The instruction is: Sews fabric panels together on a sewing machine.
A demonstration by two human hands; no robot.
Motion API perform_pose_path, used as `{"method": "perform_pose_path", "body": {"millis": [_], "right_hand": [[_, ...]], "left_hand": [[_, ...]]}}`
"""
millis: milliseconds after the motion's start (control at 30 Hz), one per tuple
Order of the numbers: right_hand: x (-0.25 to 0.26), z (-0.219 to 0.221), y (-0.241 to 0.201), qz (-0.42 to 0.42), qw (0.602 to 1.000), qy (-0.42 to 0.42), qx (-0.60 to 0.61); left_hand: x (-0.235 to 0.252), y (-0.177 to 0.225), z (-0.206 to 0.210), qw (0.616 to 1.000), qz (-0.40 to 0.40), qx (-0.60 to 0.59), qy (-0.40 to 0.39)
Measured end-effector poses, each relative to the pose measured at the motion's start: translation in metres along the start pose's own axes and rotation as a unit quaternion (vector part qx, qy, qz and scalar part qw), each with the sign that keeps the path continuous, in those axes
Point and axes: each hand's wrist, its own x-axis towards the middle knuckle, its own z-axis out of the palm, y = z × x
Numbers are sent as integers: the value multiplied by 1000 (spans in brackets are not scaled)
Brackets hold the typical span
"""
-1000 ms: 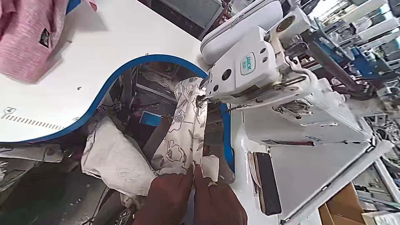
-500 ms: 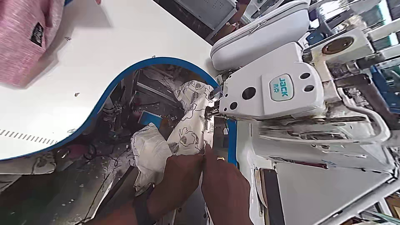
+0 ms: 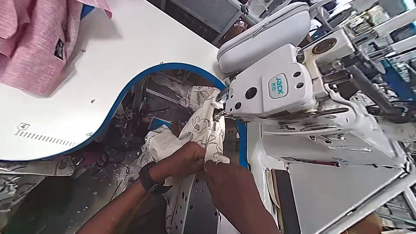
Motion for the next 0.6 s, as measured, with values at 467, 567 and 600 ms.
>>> {"method": "perform_pose_path", "body": {"millis": [467,567,600], "right_hand": [[-77,6,65,125,947,-255,149],[-124,-42,16,12,982,-117,147],[-132,-40,18,12,981,-129,141]], "left_hand": [[-7,28,-71,952,-12,285,112],[-18,80,-10,878,-20,478,25],[-25,83,6,866,-47,497,20]]}}
